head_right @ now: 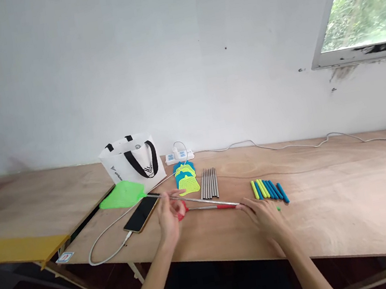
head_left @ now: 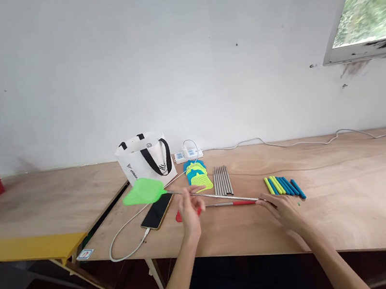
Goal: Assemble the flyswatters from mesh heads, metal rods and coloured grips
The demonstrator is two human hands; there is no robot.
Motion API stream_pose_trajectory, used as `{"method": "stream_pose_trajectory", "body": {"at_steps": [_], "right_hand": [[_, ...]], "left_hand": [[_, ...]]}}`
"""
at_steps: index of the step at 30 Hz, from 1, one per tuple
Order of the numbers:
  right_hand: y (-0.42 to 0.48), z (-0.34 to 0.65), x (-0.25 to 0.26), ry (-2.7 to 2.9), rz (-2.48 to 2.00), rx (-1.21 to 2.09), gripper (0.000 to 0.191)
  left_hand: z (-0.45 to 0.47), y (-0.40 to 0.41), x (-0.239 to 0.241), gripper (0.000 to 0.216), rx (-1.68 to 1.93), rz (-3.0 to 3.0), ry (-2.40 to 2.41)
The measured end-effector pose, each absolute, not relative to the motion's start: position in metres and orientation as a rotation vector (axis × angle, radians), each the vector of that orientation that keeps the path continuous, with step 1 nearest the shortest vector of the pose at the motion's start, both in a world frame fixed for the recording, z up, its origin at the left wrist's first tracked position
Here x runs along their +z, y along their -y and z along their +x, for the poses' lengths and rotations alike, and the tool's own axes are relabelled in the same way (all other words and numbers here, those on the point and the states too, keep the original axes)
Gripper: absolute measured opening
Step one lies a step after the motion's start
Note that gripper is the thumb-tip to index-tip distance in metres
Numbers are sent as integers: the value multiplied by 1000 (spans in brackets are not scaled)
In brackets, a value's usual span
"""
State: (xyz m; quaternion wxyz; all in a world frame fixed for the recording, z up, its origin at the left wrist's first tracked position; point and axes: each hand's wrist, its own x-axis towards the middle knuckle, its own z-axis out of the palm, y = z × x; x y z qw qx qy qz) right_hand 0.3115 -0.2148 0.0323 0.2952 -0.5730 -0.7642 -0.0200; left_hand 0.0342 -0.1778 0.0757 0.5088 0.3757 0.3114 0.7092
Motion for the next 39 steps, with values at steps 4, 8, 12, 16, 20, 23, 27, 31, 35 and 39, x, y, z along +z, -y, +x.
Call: {"method": "stream_pose_trajectory", "body": {"at_steps": [4, 8, 12, 16, 20, 23, 27, 31, 35, 39], "right_hand": [[223, 272, 31, 2057, -1505, -144, 49], [229, 241, 28, 2111, -1537, -169, 40], [227, 243, 33, 2116, -1565, -14, 35], [223, 258, 38, 2116, -1511, 102, 30], [217, 270, 34, 2051, -1520, 85, 31], [211, 273, 25, 2076, -1461, 85, 32], [208, 267, 12, 2194, -1383, 39, 30], [209, 258, 2, 2189, -1416, -158, 34], [211, 254, 0, 2206, -1416, -260, 33], [213, 252, 2, 2212, -1420, -335, 36]], "left_hand": [[71, 198, 57, 58, 1489, 1041, -742], [98, 215, 34, 66, 1282, 1112, -735], [100, 213, 26, 73, 1140, 1051, -750], [96, 208, 24, 78, 1207, 973, -812], [95, 208, 22, 78, 1032, 1073, -903], [92, 213, 24, 63, 700, 1370, -877], [87, 216, 28, 60, 585, 1618, -764], [82, 210, 30, 58, 659, 1641, -770], [74, 201, 34, 56, 848, 1890, -907], [67, 198, 35, 52, 894, 2113, -1044]]}}
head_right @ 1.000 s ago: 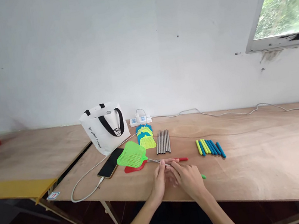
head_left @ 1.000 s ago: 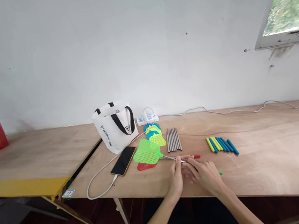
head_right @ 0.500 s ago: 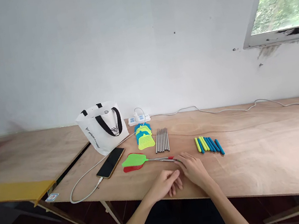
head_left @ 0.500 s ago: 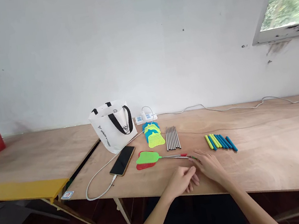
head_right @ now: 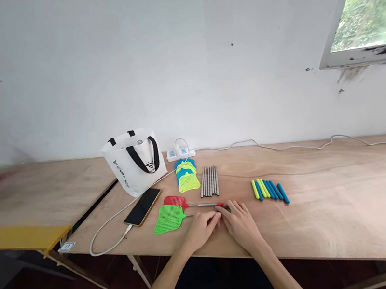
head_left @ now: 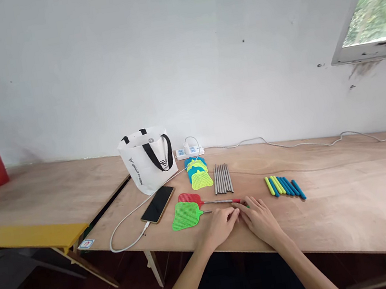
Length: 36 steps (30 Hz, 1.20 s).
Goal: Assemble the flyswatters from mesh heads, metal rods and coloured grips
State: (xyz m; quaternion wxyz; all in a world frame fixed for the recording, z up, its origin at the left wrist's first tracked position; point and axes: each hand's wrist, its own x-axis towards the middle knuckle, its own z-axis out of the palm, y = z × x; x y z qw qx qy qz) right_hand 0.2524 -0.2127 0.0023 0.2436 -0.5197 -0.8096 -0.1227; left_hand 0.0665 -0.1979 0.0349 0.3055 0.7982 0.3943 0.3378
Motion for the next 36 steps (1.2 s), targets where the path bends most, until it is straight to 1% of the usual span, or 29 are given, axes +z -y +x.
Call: {"method": "stream_pose_trajectory", "body": {"at_steps": [2, 3, 5, 7, 10, 18, 27, 29, 32, 36], "right_hand": [[214, 252, 4, 2188, -1439, -374, 35], [214, 252, 4, 2173, -1447, -374, 31], [215, 251, 5, 2150, -1461, -311, 21], [216, 250, 5, 2171, -1461, -190, 17], [216, 249, 5, 2235, -1450, -77, 17], [216, 249, 5, 2244, -1470, -75, 15], [215, 254, 4, 2250, -1465, -31, 20], [214, 254, 2, 2232, -1453, -52, 20], [213, 252, -1, 2197, -1439, -137, 20], [212, 250, -4, 2157, -1479, -228, 22]], "left_hand": [[65, 198, 34, 50, 876, 2172, -1034], [64, 199, 34, 49, 860, 2192, -1024], [63, 200, 35, 49, 828, 2217, -1041], [62, 202, 36, 49, 822, 2240, -1105], [62, 204, 38, 49, 836, 2306, -1174], [61, 203, 34, 52, 733, 2436, -1266], [63, 205, 36, 51, 780, 2493, -1245], [64, 204, 35, 50, 754, 2481, -1257], [65, 200, 32, 44, 698, 2451, -1310], [67, 192, 25, 35, 774, 2405, -1302]]}}
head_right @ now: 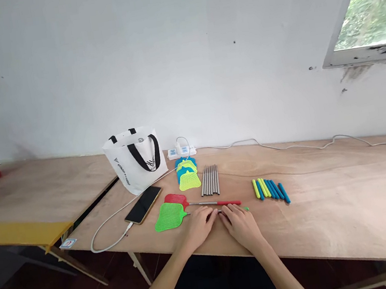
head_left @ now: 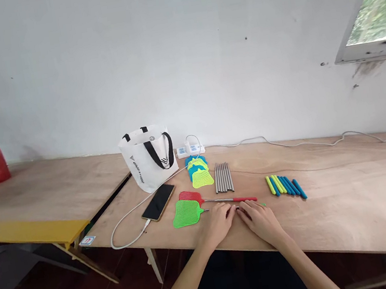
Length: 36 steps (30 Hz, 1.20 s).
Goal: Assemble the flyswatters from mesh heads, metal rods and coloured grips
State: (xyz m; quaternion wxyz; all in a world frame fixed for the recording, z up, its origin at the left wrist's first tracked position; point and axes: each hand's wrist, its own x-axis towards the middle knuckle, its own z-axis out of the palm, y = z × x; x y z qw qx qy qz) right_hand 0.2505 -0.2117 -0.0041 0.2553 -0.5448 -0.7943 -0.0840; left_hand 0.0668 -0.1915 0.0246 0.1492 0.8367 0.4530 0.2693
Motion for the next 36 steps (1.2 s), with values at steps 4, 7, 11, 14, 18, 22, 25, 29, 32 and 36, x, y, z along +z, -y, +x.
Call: {"method": "stream_pose_trajectory", "body": {"at_steps": [4, 7, 11, 14, 18, 22, 25, 29, 32, 36], "right_hand": [[212, 251, -7, 2119, -1566, -249, 20], [211, 252, -7, 2097, -1613, -254, 20], [210, 256, -5, 2117, -1606, -217, 21], [209, 260, -2, 2168, -1553, -140, 21], [209, 263, -2, 2180, -1533, -121, 22], [209, 261, -5, 2172, -1540, -155, 22], [209, 261, -6, 2173, -1528, -161, 22], [209, 262, -6, 2171, -1529, -165, 22], [210, 261, -6, 2170, -1535, -150, 22], [209, 259, -5, 2140, -1522, -84, 22]], "left_hand": [[69, 187, 18, 31, 841, 2368, -1217], [69, 186, 17, 28, 844, 2365, -1202], [67, 187, 20, 25, 813, 2386, -1241], [66, 187, 21, 24, 787, 2411, -1259], [67, 186, 17, 23, 773, 2447, -1241], [67, 184, 13, 25, 794, 2476, -1235], [67, 185, 13, 24, 787, 2483, -1233], [67, 185, 13, 25, 781, 2499, -1243], [67, 185, 13, 26, 786, 2524, -1240], [67, 185, 12, 25, 747, 2576, -1248]]}}
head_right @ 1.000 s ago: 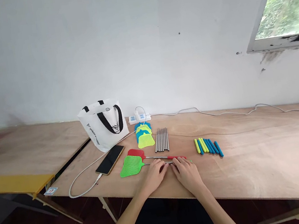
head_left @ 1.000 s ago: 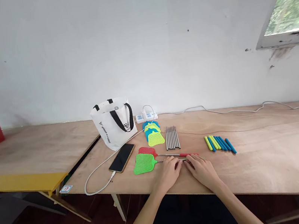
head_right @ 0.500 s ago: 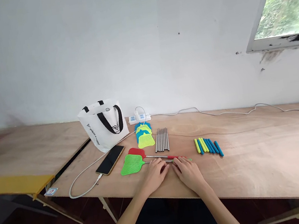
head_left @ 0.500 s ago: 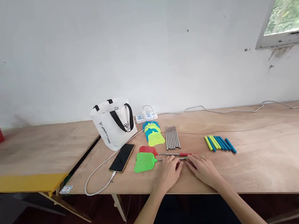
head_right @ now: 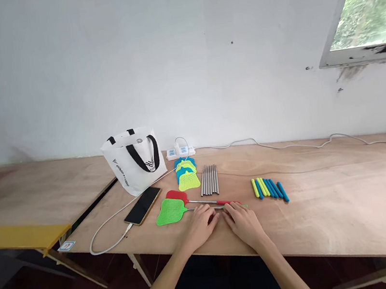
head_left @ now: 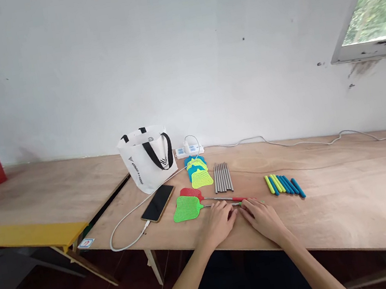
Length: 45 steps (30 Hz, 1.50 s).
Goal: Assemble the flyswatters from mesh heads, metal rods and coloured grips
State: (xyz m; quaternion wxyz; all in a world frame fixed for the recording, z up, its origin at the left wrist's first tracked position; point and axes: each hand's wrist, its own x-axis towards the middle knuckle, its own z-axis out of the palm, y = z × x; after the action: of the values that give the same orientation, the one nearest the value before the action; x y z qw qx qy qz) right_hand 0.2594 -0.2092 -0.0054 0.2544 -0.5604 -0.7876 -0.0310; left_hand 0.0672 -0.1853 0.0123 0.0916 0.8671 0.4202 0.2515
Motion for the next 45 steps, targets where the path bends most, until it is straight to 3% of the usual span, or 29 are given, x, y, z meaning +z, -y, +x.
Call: {"method": "stream_pose_trajectory", "body": {"at_steps": [7, 11, 18, 28, 45], "right_hand": [[193, 332, 2, 1719, -1742, -197, 35], [192, 406, -13, 1505, -1993, -169, 58], [176, 433, -40, 1756, -2169, -49, 84], [132, 379, -35, 1939, -2054, -209, 61], [105, 303, 4, 2060, -2023, -54, 65]], "left_hand": [[65, 187, 15, 27, 748, 2586, -1235], [66, 188, 15, 28, 750, 2592, -1231], [67, 188, 13, 26, 751, 2588, -1248], [67, 188, 15, 26, 741, 2602, -1251], [66, 188, 14, 29, 772, 2562, -1238]]}}
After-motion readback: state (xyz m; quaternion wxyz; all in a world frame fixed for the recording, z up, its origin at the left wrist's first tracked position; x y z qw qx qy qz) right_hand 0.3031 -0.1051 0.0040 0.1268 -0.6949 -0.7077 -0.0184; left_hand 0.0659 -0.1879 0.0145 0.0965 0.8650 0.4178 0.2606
